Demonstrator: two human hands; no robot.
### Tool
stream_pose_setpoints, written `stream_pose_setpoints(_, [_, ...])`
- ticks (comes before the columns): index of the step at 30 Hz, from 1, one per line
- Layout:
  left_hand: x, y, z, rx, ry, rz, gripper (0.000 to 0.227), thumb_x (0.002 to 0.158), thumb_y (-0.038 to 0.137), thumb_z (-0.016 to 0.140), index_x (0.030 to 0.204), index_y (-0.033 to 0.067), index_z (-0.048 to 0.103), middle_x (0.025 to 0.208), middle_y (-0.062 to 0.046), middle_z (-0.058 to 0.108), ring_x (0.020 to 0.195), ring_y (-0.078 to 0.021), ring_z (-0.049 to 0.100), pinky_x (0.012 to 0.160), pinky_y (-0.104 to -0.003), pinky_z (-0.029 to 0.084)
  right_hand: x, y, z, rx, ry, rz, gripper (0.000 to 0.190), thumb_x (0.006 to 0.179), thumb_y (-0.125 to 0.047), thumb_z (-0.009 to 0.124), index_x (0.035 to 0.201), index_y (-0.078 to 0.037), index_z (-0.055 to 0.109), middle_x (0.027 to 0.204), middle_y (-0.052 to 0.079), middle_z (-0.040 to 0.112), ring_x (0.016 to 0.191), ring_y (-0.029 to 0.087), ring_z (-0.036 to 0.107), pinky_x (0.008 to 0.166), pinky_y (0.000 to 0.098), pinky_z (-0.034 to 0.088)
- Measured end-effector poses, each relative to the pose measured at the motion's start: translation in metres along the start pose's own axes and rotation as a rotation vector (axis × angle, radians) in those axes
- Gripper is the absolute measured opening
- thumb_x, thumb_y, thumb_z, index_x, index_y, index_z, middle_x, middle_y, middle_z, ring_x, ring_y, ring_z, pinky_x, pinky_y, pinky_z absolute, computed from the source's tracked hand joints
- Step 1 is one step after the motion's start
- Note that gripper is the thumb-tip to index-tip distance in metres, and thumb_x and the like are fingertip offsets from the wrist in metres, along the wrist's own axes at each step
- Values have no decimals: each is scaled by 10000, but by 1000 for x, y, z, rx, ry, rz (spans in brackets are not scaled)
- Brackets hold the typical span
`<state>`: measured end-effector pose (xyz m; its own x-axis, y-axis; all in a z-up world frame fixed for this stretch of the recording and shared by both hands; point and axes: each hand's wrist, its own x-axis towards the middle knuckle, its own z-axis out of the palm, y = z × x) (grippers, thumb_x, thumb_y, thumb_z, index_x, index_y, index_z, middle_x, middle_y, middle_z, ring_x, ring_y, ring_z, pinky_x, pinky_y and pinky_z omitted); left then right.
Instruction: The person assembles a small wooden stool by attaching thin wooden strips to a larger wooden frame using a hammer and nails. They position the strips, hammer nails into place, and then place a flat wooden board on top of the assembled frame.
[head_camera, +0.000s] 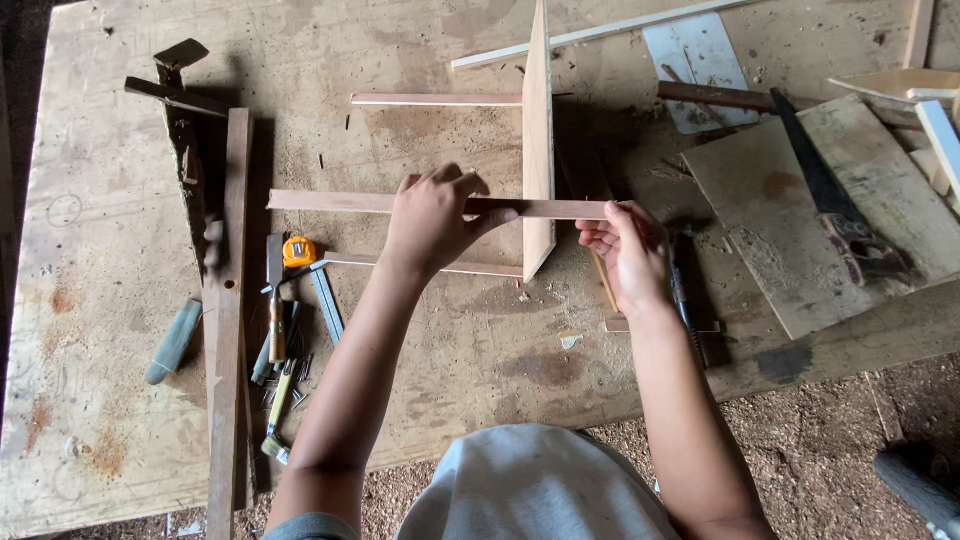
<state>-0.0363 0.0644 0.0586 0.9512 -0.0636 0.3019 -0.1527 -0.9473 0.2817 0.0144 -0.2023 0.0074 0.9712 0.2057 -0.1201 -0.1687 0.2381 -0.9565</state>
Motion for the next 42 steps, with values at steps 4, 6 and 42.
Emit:
stream_pose_setpoints(4, [2,10,18,27,168,48,571,905,673,619,1048,138,759,993,-50,685,908,-220,675,865,-381,571,1,5,5,15,-66,39,204,1027,-238,594,1005,-54,679,918,106,736,821,173,698,785,323,580])
stream_pose_setpoints(6, [1,24,29,-33,146,55,503,951,602,622,1072,132,754,1012,-56,693,913,-214,674,856,-362,570,-1,9,9,3,-127,61,223,1038,-258,602,1021,-49,675,928,102,733,823,172,678,789,322,564])
stream_pose_setpoints(42, [-9,7,81,-313,-101,-110,464,935,534,661,733,126,747,585,-57,667,490,-231,653,499,-394,536,17,59,-6,-414,-104,239,89,964,-180,701,921,-106,679,792,-16,701,699,50,642,587,192,512])
